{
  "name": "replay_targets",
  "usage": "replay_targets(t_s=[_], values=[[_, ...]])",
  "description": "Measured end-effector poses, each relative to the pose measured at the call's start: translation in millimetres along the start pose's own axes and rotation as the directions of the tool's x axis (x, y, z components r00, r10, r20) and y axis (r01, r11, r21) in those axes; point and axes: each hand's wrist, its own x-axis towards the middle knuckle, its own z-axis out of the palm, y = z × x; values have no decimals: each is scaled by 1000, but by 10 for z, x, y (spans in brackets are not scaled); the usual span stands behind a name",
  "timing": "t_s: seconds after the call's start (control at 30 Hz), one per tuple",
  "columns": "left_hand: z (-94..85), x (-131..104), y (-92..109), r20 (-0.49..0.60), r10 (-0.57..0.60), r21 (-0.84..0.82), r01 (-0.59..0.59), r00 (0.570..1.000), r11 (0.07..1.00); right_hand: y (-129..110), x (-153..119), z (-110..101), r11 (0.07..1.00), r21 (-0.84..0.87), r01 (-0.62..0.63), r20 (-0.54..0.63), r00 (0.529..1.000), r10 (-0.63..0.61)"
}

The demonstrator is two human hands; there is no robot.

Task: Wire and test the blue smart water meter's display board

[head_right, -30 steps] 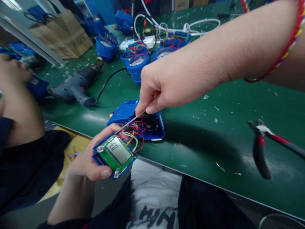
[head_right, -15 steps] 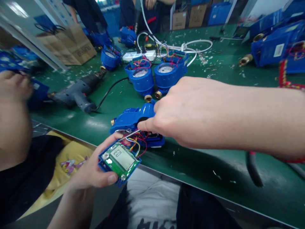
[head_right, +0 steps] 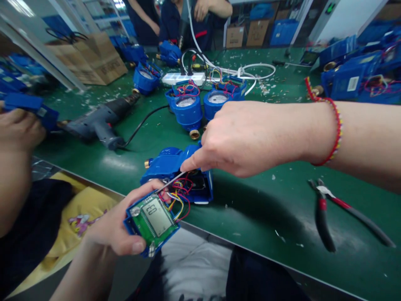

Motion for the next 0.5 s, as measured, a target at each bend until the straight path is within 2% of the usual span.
replay_targets(t_s=[0.23, 0.5], values=[[-17, 36, 24, 7, 44, 7, -44, 999, 999, 64, 11, -15, 996, 80, 23, 9, 1000, -24], [-47, 57, 39, 20, 46, 22, -47, 999, 999, 104, 3, 12, 998, 61, 21, 6, 1000, -22]])
